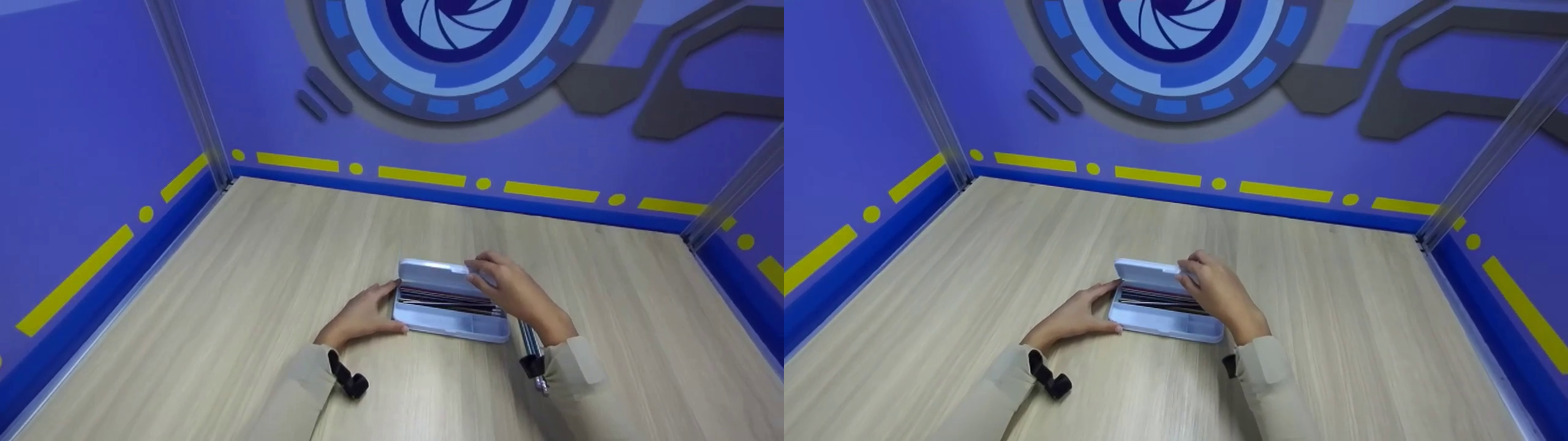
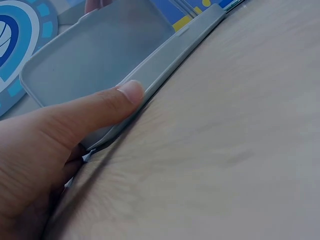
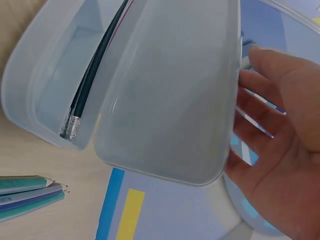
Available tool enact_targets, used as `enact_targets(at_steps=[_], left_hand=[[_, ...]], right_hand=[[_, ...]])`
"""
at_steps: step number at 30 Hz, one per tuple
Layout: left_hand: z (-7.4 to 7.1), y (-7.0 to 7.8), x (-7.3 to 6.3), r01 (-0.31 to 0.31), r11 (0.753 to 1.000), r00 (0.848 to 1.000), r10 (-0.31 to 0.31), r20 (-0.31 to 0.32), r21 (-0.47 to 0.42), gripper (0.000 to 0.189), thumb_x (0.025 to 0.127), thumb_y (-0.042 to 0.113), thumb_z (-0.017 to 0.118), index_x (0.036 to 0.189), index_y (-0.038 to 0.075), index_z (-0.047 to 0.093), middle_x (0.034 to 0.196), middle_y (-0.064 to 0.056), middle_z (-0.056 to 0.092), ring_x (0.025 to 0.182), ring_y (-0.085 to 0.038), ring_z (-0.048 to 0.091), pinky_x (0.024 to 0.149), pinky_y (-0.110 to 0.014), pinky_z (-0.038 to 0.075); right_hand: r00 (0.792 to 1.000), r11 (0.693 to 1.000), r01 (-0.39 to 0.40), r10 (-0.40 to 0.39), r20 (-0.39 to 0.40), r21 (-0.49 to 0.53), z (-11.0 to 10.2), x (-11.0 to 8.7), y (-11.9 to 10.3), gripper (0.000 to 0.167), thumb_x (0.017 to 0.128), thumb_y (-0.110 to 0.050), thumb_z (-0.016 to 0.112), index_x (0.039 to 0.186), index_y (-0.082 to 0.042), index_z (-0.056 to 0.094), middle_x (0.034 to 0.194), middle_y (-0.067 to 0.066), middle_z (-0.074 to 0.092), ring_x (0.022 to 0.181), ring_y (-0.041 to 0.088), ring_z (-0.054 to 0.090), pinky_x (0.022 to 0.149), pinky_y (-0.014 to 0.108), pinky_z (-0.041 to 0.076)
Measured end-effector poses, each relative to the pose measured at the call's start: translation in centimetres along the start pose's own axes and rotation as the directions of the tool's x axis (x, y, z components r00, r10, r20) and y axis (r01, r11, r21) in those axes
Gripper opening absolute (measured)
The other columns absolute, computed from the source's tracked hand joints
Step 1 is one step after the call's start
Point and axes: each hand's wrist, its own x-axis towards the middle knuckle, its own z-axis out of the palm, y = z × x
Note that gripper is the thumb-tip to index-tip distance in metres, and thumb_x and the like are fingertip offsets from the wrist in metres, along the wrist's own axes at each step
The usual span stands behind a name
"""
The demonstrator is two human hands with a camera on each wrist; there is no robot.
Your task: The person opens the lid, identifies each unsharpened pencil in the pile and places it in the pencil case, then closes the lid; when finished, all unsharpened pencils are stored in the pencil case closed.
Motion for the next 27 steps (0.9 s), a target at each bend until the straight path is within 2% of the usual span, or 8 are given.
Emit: enact_targets(at_steps=[5, 9, 17, 27], left_hand=[[-0.3, 0.0, 0.1, 0.004, 1.0, 1.0, -0.004, -0.002, 0.016, 0.102, 0.067, 0.048, 0.083, 0.149, 0.011, 0.036, 0.15, -0.019, 0.04, 0.139, -0.04, 0.034, 0.115, -0.052, 0.028], [-0.4, 0.1, 0.0, 0.018, 0.999, 1.0, -0.018, 0.005, 0.042, 0.102, 0.068, 0.049, 0.083, 0.149, 0.01, 0.035, 0.15, -0.017, 0.04, 0.139, -0.04, 0.033, 0.114, -0.052, 0.029], [-0.3, 0.3, -0.3, 0.051, 0.999, 0.999, -0.051, -0.007, 0.009, 0.102, 0.067, 0.048, 0.084, 0.15, 0.018, 0.035, 0.149, -0.022, 0.039, 0.14, -0.041, 0.032, 0.114, -0.054, 0.029], [0.0, 0.3, -0.5, 0.064, 0.998, 0.998, -0.064, 0.004, -0.011, 0.105, 0.065, 0.045, 0.086, 0.151, 0.017, 0.033, 0.15, -0.025, 0.036, 0.14, -0.043, 0.031, 0.114, -0.055, 0.026]], right_hand=[[0.995, 1.0, -0.02, 0.02, 0.093, 0.006, 0.3, -0.3, 0.2, 0.038, 0.099, -0.028, 0.054, 0.13, -0.008, 0.06, 0.125, 0.011, 0.065, 0.116, 0.029, 0.061, 0.099, 0.046, 0.048], [0.99, 0.998, -0.017, 0.008, 0.144, 0.062, 0.4, -0.7, 0.3, 0.039, 0.099, -0.028, 0.053, 0.132, -0.009, 0.059, 0.128, 0.01, 0.064, 0.121, 0.027, 0.059, 0.101, 0.046, 0.046], [0.991, 0.998, 0.049, -0.054, 0.123, 0.042, 0.6, -1.0, 0.4, 0.035, 0.099, -0.023, 0.053, 0.13, -0.009, 0.061, 0.125, 0.008, 0.066, 0.117, 0.024, 0.062, 0.098, 0.043, 0.049], [0.978, 0.993, 0.053, -0.074, 0.196, 0.11, 1.0, -1.9, 0.5, 0.038, 0.097, -0.027, 0.056, 0.131, -0.01, 0.061, 0.128, 0.009, 0.063, 0.119, 0.024, 0.06, 0.096, 0.042, 0.05]])
